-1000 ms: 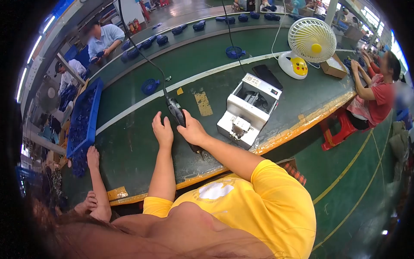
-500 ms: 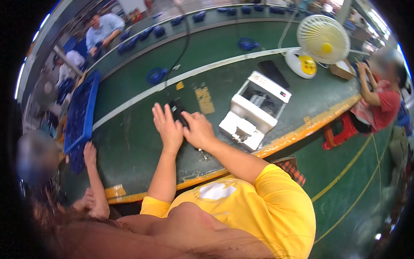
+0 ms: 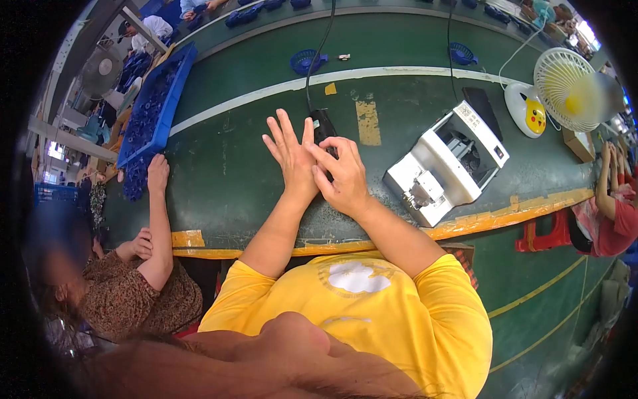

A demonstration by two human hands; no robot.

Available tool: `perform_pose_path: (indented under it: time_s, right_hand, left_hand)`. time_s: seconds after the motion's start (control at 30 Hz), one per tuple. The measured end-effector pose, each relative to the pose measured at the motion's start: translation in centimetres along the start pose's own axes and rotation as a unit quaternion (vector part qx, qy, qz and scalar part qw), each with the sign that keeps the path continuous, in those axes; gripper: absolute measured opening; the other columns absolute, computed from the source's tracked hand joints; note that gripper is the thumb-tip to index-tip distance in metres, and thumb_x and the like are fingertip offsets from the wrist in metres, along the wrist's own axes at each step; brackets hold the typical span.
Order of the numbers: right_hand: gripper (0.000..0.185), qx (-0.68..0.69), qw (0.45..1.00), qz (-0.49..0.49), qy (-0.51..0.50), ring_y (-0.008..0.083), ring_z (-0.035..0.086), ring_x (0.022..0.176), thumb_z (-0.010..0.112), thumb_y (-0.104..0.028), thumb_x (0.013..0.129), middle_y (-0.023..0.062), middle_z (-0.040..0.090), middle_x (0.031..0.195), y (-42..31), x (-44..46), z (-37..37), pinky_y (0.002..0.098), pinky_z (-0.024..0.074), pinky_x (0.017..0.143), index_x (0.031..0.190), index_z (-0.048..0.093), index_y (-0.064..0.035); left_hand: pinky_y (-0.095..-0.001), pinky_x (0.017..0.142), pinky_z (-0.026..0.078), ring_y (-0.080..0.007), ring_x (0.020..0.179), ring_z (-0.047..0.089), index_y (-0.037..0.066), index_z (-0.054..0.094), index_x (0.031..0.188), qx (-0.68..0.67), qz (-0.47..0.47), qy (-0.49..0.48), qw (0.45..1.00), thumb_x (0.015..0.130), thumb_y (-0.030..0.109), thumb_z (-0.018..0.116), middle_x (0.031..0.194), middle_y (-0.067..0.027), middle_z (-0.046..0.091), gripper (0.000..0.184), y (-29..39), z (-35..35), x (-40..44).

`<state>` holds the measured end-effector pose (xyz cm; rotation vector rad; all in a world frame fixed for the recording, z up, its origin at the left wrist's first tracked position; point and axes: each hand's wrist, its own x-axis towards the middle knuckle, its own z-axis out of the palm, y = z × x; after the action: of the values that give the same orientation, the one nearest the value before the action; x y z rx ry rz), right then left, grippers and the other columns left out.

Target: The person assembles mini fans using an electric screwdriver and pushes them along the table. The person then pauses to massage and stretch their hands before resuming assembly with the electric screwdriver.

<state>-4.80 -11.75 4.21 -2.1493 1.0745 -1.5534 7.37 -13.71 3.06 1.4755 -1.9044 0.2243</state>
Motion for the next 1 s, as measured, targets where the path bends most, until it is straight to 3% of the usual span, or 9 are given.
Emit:
perform_pose_path:
  time_s: [0.3,0.47,0.77,1.0]
  right_hand:
    - [0.031,0.02,0.997,-0.061,-0.051,0.0273,0.054,0.09,0.068,0.0,0.065,0.0079,0.054,0.092,-0.7,-0.3,0.6,0.0346,0.0479,0.074,0.094,0.07,-0.0084]
    - [0.03,0.025,0.996,-0.064,-0.051,0.0268,0.054,0.09,0.067,0.0,0.065,0.0079,0.054,0.092,-0.5,-0.3,0.8,0.0347,0.048,0.074,0.094,0.069,-0.0077]
    - [0.034,0.004,0.994,-0.04,-0.101,0.0279,0.053,0.089,0.064,0.003,0.067,0.0083,0.053,0.09,-0.9,-0.2,0.3,0.0357,0.0464,0.079,0.098,0.068,-0.0101]
    - [0.032,0.026,0.996,-0.078,-0.042,0.029,0.055,0.09,0.068,0.001,0.064,0.0092,0.056,0.089,-0.1,-0.5,1.0,0.0368,0.0478,0.078,0.096,0.067,-0.0065]
  left_hand:
    - [-0.0677,0.104,0.004,-0.0467,0.139,0.001,0.012,0.049,0.13,0.058,-0.032,-0.014,0.998,0.077,0.022,0.06,0.151,-0.0258,0.008,0.055,-0.6,0.6,0.1]
    - [-0.0696,0.103,0.007,-0.0455,0.14,0.005,0.012,0.051,0.126,0.075,-0.023,0.01,0.997,0.077,0.017,0.06,0.151,-0.0254,0.012,0.05,-0.7,0.8,0.2]
    - [-0.0682,0.105,0.007,-0.0437,0.14,0.008,0.016,0.056,0.123,0.139,-0.01,0.007,0.99,0.08,0.027,0.053,0.151,-0.0236,0.015,0.044,-0.7,1.0,0.1]
    - [-0.0678,0.105,0.006,-0.0444,0.14,0.007,0.015,0.055,0.123,0.126,-0.009,0.032,0.991,0.08,0.023,0.055,0.15,-0.0261,0.015,0.044,-1.0,1.3,0.2]
